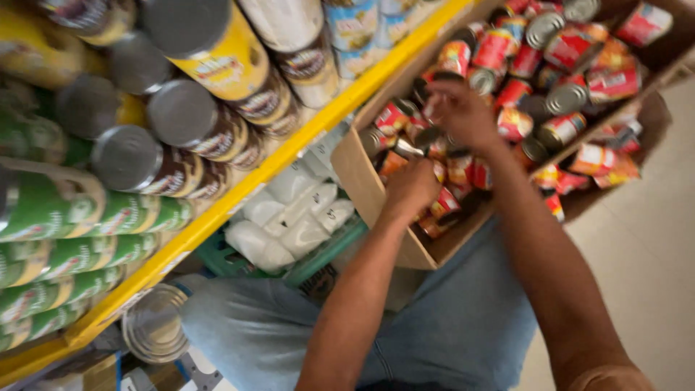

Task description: Stocking canned goods from a cardboard box onto grocery store shelves.

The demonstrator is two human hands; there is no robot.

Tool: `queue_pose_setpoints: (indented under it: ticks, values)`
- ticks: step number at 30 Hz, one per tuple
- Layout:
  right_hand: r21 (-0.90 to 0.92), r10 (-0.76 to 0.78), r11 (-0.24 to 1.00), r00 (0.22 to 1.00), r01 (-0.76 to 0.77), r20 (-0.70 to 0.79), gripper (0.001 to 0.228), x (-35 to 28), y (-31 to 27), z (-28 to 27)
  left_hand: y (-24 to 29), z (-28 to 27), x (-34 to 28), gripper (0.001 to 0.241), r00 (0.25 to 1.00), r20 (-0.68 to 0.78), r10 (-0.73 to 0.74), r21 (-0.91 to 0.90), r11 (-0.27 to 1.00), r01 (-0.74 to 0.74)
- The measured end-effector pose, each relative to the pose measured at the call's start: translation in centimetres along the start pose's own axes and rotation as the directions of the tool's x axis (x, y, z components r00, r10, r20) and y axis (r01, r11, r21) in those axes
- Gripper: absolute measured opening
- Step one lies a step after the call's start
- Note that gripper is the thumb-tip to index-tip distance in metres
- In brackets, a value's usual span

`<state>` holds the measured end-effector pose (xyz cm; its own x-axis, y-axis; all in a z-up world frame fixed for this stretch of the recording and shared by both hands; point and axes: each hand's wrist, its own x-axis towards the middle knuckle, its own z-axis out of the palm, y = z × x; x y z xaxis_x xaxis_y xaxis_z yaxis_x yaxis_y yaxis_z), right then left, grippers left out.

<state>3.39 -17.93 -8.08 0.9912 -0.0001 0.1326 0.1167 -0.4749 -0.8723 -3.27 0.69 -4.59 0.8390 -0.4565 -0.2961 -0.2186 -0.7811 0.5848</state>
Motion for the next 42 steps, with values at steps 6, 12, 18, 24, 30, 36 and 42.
queue_pose_setpoints:
  ticks: [6, 12, 18, 24, 30, 36, 42]
  values:
    - [0.052, 0.217, 0.975, 0.976, -0.217, 0.011, 0.02, -5.5, -0.5, -10.3, -0.2, 0.6, 0.5, 0.026, 0.999, -0.009, 0.041, 0.0, 0.999, -0.041]
    - [-0.583, 0.491, 0.741, 0.861, -0.333, 0.133, 0.043, -8.7, -7.2, -9.1, -0.1, 0.1, 0.2, 0.027, 0.999, 0.003, 0.052, 0.014, 0.999, -0.052]
    - [-0.694, 0.279, 0.713, 0.949, -0.103, 0.146, 0.039, -10.4, -5.3, -7.0, 0.2, -0.2, -0.3, 0.028, 0.997, -0.023, 0.078, 0.018, 0.997, -0.077]
    - [-0.342, 0.25, 0.927, 0.931, -0.151, 0.267, 0.031, -11.6, -7.0, -7.3, 0.3, -0.4, -0.5, 0.026, 0.998, 0.0, 0.058, 0.015, 0.998, -0.058]
    - [-0.177, 0.071, 0.984, 0.948, -0.016, 0.309, 0.024, -12.3, -8.3, -5.7, -0.3, 0.4, 0.1, 0.027, 0.996, -0.083, 0.025, -0.089, 0.995, -0.033]
    - [-0.1, -0.002, 0.995, 0.974, 0.025, 0.226, 0.025, -12.7, -8.5, -6.1, -0.3, 0.6, 0.2, 0.027, 0.994, -0.106, 0.024, -0.113, 0.993, -0.036]
    - [-0.106, 0.057, 0.994, 0.966, -0.031, 0.251, 0.015, -12.5, -7.1, -5.6, -0.7, 0.9, 0.4, 0.039, 0.993, -0.107, 0.049, -0.072, 0.996, -0.057]
